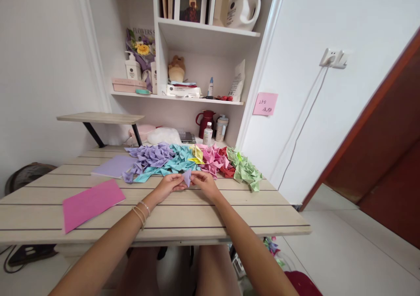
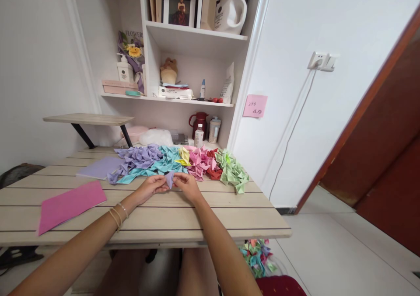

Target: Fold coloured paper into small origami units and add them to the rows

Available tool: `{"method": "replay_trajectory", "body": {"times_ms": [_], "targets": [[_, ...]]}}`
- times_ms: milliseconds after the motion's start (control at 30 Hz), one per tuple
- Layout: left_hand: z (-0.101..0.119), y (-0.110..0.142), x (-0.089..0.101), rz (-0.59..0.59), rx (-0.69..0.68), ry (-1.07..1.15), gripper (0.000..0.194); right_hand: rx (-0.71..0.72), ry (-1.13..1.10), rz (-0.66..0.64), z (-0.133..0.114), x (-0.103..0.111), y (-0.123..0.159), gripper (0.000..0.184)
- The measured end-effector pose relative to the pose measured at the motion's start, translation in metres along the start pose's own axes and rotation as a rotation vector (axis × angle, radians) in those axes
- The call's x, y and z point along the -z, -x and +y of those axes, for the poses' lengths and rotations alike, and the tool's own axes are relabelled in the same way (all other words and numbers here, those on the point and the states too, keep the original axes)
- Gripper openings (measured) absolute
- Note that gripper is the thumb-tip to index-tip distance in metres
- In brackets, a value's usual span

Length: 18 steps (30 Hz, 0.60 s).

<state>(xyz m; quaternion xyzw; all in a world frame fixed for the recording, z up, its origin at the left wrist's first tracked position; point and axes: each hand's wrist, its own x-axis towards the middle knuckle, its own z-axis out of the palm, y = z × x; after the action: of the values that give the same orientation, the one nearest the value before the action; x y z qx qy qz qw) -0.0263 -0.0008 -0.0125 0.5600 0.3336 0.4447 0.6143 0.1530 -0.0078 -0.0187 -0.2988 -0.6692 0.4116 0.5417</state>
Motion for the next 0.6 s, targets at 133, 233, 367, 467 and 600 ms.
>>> {"method": "replay_trajectory", "body": {"times_ms": [133,233,367,467,600], "targets": [[-0.002,0.0,-0.002,-0.022,-0.001,-0.022,0.026,0.052,0.076,0.064,0.0,0.003,-0.001,0.026],[-0.002,0.001,-0.004,-0.041,-0.005,-0.05,0.029,0.103,0.163,0.122,-0.003,0.006,-0.001,0.017],[-0.001,0.002,-0.006,-0.043,-0.038,-0.109,0.029,0.132,0.261,0.144,-0.007,0.006,0.0,0.019],[-0.002,0.002,-0.008,-0.017,-0.091,-0.169,0.027,0.118,0.311,0.131,-0.008,0.004,0.002,0.018],[-0.002,0.002,-0.011,0.007,-0.163,-0.25,0.021,0.084,0.339,0.108,-0.008,0.004,0.002,0.024]]}}
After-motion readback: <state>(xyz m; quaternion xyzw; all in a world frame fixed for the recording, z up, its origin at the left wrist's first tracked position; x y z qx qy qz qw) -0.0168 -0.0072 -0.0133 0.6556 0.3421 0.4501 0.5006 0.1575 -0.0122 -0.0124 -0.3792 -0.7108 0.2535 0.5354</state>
